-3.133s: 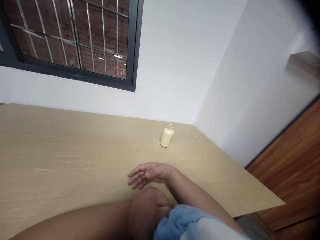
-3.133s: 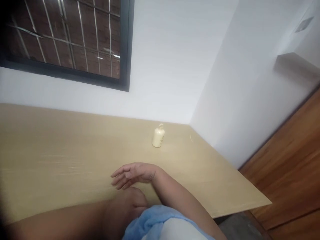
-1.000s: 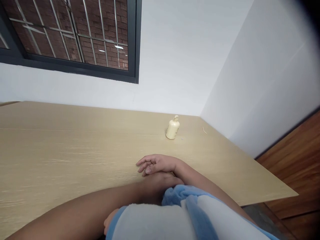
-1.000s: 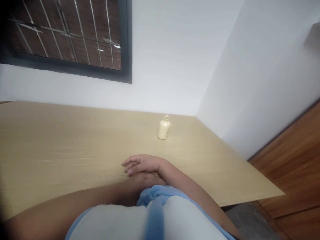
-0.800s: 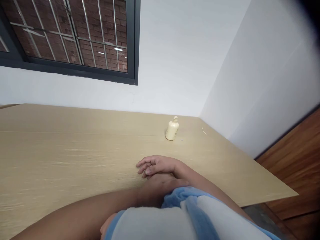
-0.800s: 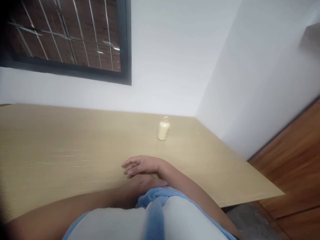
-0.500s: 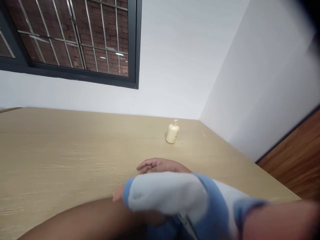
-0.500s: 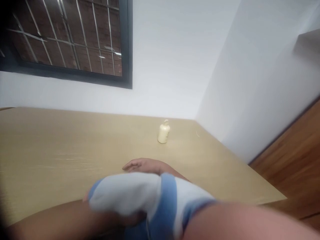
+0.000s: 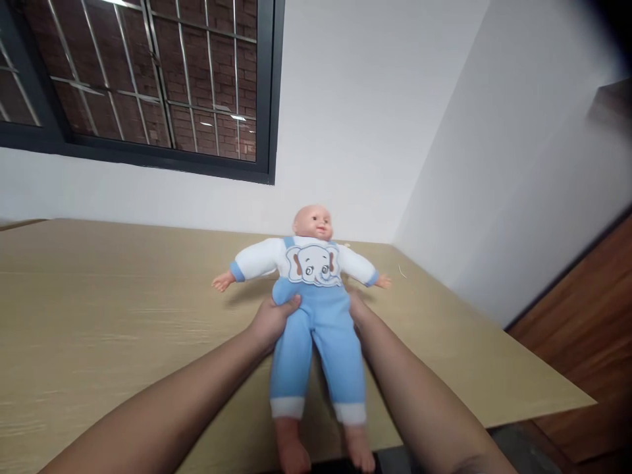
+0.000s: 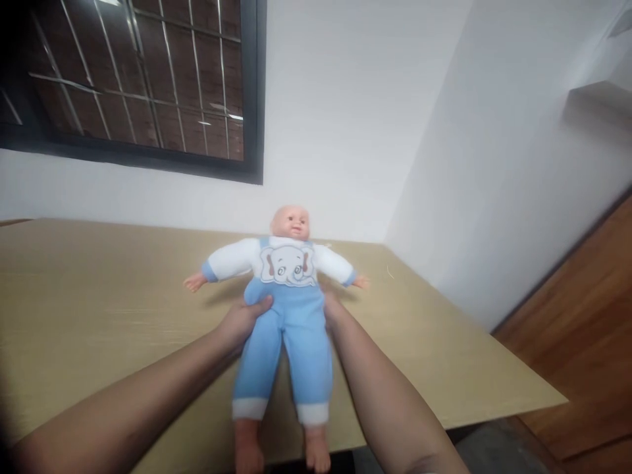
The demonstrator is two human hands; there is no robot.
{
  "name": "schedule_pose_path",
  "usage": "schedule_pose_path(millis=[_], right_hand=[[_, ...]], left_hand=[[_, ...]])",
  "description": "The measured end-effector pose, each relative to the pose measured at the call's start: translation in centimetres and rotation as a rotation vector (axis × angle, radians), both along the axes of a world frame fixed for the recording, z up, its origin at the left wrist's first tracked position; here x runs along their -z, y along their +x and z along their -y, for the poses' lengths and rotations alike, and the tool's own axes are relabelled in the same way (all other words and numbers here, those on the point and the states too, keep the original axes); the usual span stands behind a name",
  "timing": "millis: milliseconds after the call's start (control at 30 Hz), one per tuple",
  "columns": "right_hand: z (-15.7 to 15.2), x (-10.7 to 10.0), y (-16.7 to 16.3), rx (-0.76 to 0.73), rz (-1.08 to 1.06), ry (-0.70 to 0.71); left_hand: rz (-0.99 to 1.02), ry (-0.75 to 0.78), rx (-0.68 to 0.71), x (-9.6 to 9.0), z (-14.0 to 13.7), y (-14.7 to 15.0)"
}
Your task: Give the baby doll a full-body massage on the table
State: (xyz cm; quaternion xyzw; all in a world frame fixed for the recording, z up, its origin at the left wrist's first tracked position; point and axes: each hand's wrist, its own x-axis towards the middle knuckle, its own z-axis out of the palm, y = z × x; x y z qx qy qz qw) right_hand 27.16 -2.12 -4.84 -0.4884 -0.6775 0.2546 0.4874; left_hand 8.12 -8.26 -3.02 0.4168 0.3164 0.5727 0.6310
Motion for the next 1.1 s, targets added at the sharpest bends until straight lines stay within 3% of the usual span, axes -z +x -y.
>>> schedule_pose_path(millis=[100, 200, 367, 500, 733, 967, 1100], right_hand=[[-0.6, 0.3, 1.2, -0.159, -0.276, -0.196], [-0.2, 0.7, 1.2, -0.272, -0.531, -0.303], [0.6, 1.2, 0.2, -0.165, -0.307, -0.239], [0.8, 1.3, 0.3, -0.149, -0.181, -0.264], [1.7, 0.2, 0.6, -0.147, 0.07, -0.326], [2.6, -2.1, 1.4, -0.187, 0.361, -0.317], [2.5, -2.1, 1.1, 0.018, 0.403, -0.194]], left_hand=[[-0.031, -0.064, -0.068, 0.4, -1.9, -1.3], [-0.055, -0.082, -0.015, 0.8, -2.7, -2.0], [-0.24, -0.038, 0.132, 1.0, -3.3, -3.2], [-0.521, -0.011, 0.24, 0.5, -4.0, -5.2], [-1.054, -0.11, 0.451, -1.4, -4.3, -7.6], [-1.27, -0.14, 0.736, -3.9, -3.6, -8.7], [-1.253, -0.056, 0.694, -5.7, -3.3, -9.9]])
